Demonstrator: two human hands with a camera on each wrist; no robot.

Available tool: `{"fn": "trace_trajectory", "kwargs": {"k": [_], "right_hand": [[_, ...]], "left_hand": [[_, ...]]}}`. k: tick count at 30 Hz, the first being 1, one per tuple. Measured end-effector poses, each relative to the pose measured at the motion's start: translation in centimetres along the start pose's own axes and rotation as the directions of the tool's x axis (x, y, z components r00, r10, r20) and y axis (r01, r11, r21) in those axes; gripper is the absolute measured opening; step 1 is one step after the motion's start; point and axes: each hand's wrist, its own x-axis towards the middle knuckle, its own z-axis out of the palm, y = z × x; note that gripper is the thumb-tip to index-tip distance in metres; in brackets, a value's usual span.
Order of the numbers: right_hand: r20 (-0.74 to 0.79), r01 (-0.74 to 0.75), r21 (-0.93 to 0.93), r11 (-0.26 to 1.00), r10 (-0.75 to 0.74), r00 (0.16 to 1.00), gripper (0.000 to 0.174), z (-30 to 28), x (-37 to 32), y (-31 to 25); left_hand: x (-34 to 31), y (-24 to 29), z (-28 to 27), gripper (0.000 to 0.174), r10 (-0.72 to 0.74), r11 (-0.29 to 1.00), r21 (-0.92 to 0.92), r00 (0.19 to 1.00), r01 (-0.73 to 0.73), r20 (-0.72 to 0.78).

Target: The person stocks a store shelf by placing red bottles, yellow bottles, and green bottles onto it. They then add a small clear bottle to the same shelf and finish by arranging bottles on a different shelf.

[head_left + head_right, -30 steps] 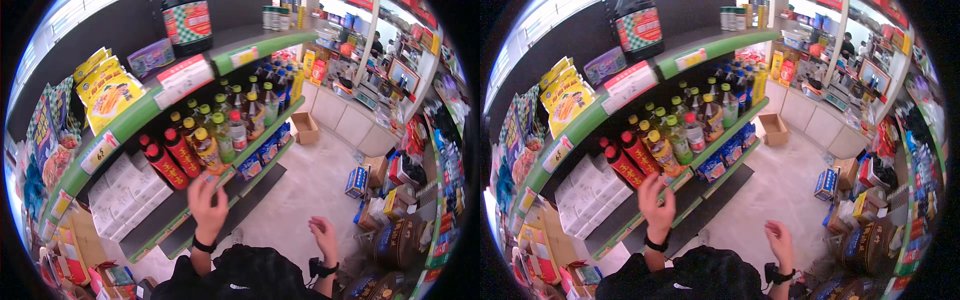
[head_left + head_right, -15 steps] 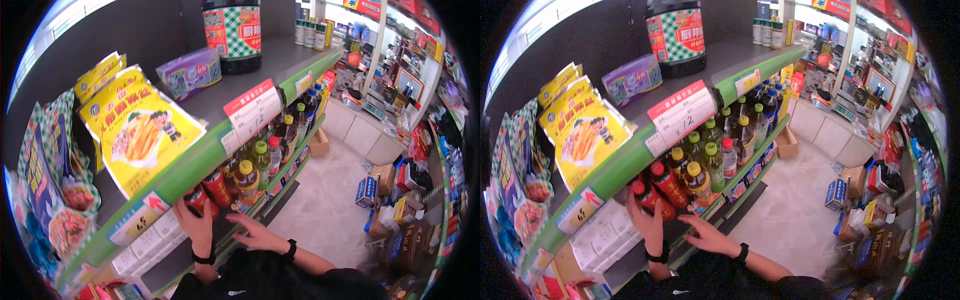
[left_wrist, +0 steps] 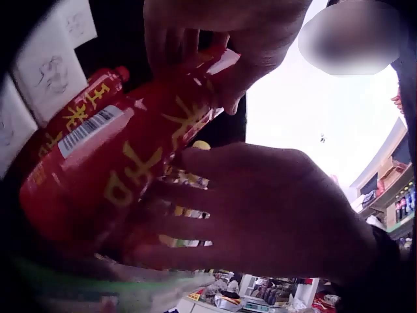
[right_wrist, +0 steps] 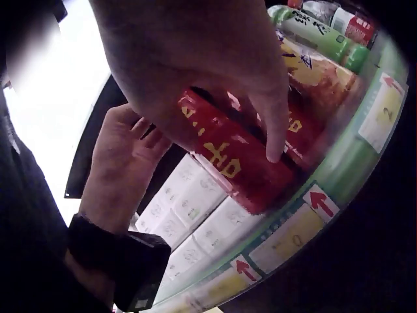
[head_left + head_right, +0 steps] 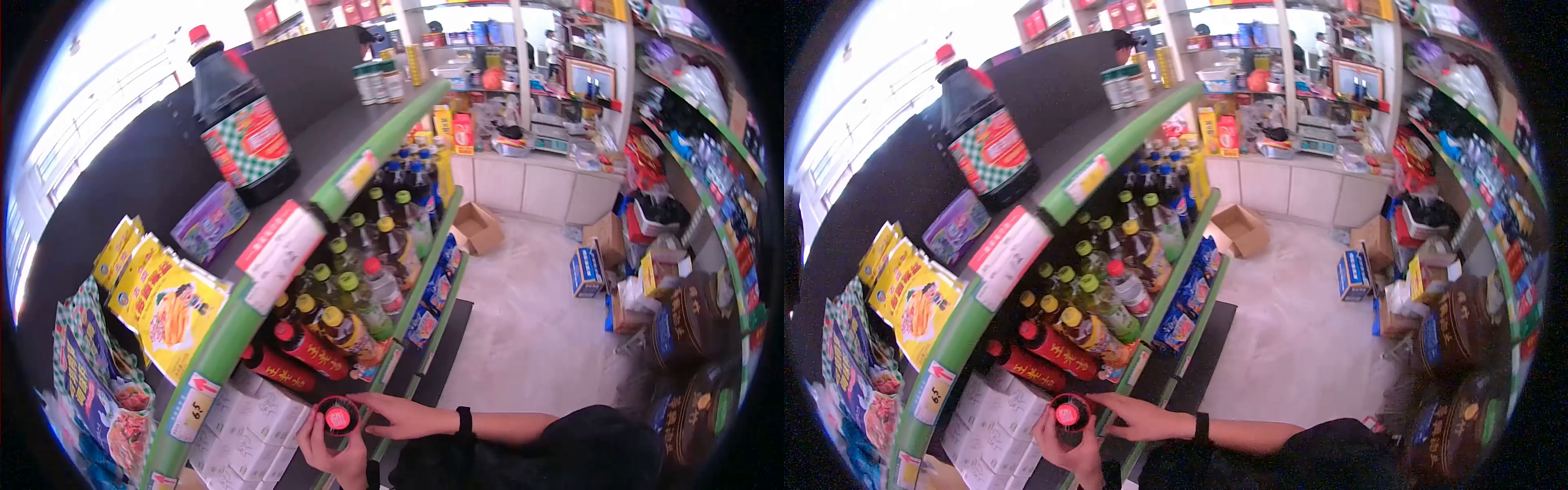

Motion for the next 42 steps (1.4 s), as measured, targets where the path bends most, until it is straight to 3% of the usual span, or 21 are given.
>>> {"fn": "trace_trajectory", "kwargs": {"k": [4, 7, 9, 11, 12, 15, 18, 22, 27, 30, 32, 33, 36, 39, 40, 41, 42], "right_hand": [[-0.076, 0.033, -0.012, 0.999, -0.034, 0.997, 0.071, -0.7, -4.9, -1.8], [-0.021, -0.142, 0.028, 0.989, 0.143, 0.989, 0.073, -3.1, -10.1, -4.9], [-0.06, -0.199, 0.077, 0.977, 0.203, 0.977, 0.07, -4.5, -14.7, -5.4], [-0.068, -0.252, 0.069, 0.965, 0.257, 0.964, 0.067, -6.1, -20.0, -5.6], [-0.156, -0.261, 0.056, 0.964, 0.267, 0.951, 0.065, -6.3, -23.0, -5.6], [-0.295, -0.298, 0.036, 0.954, 0.295, 0.909, 0.067, -6.9, -31.9, -5.7], [-0.45, -0.418, 0.076, 0.905, 0.405, 0.796, 0.066, -6.7, -40.2, -8.2], [-0.698, -0.434, 0.133, 0.891, 0.395, 0.597, 0.067, -5.1, -48.4, -13.3], [-0.875, -0.585, 0.142, 0.799, 0.377, 0.304, 0.066, -1.4, -55.7, -15.4], [-0.925, -0.609, 0.22, 0.762, 0.362, 0.119, 0.065, 0.4, -58.1, -16.8], [-0.968, -0.607, 0.201, 0.769, 0.252, 0.0, 0.066, 1.0, -59.4, -17.5], [-0.979, -0.608, 0.191, 0.771, 0.194, -0.062, 0.067, 1.2, -60.0, -17.8], [-0.952, -0.591, 0.303, 0.748, 0.201, -0.232, 0.067, 1.0, -62.5, -20.2], [-0.931, -0.585, 0.252, 0.771, 0.026, -0.365, 0.067, 0.0, -65.7, -22.0], [-0.909, -0.501, 0.305, 0.81, 0.09, -0.408, 0.067, -0.6, -67.2, -22.7], [-0.92, -0.502, 0.224, 0.835, 0.011, -0.391, 0.068, -1.7, -68.5, -24.1], [-0.928, -0.535, 0.159, 0.83, -0.059, -0.367, 0.068, -3.4, -69.7, -26.1]], "left_hand": [[-1.5, 4.0, -0.9, 0.068, -0.061, 0.985, -0.157, 0.996, 0.07, 0.061], [-3.5, 9.1, -0.6, 0.061, -0.067, 0.935, -0.317, 0.959, 0.157, 0.277], [-5.6, 12.4, 0.6, 0.068, 0.013, 0.851, -0.495, 0.933, 0.178, 0.359], [-7.3, 16.0, 1.5, 0.069, 0.115, 0.848, -0.511, 0.894, 0.138, 0.433], [-8.3, 18.0, 2.0, 0.067, 0.117, 0.788, -0.576, 0.867, 0.216, 0.484], [-11.3, 22.8, 3.8, 0.061, 0.173, 0.711, -0.604, 0.744, 0.359, 0.645], [-14.2, 27.4, 5.9, 0.059, 0.384, 0.647, -0.674, 0.611, 0.357, 0.692], [-16.9, 35.2, 6.7, 0.053, 0.615, 0.572, -0.731, 0.395, 0.372, 0.682], [-20.7, 42.9, 8.0, 0.05, 0.862, 0.29, -0.849, 0.265, 0.442, 0.433], [-22.8, 45.9, 9.1, 0.048, 0.935, 0.214, -0.833, 0.139, 0.509, 0.325], [-23.0, 48.8, 9.5, 0.048, 0.971, 0.166, -0.82, 0.053, 0.547, 0.232], [-24.3, 49.6, 10.7, 0.052, 0.989, 0.109, -0.815, 0.023, 0.569, 0.148], [-28.4, 53.0, 14.0, 0.06, 0.995, -0.046, -0.77, -0.038, 0.636, -0.091], [-28.9, 59.9, 14.4, 0.059, 0.967, -0.154, -0.73, -0.051, 0.665, -0.25], [-29.1, 61.9, 14.6, 0.059, 0.957, -0.189, -0.723, -0.04, 0.664, -0.287], [-29.1, 64.0, 14.8, 0.059, 0.945, -0.229, -0.715, -0.026, 0.66, -0.326], [-29.3, 66.0, 15.0, 0.061, 0.926, -0.343, -0.718, 0.09, 0.605, -0.366]]}}
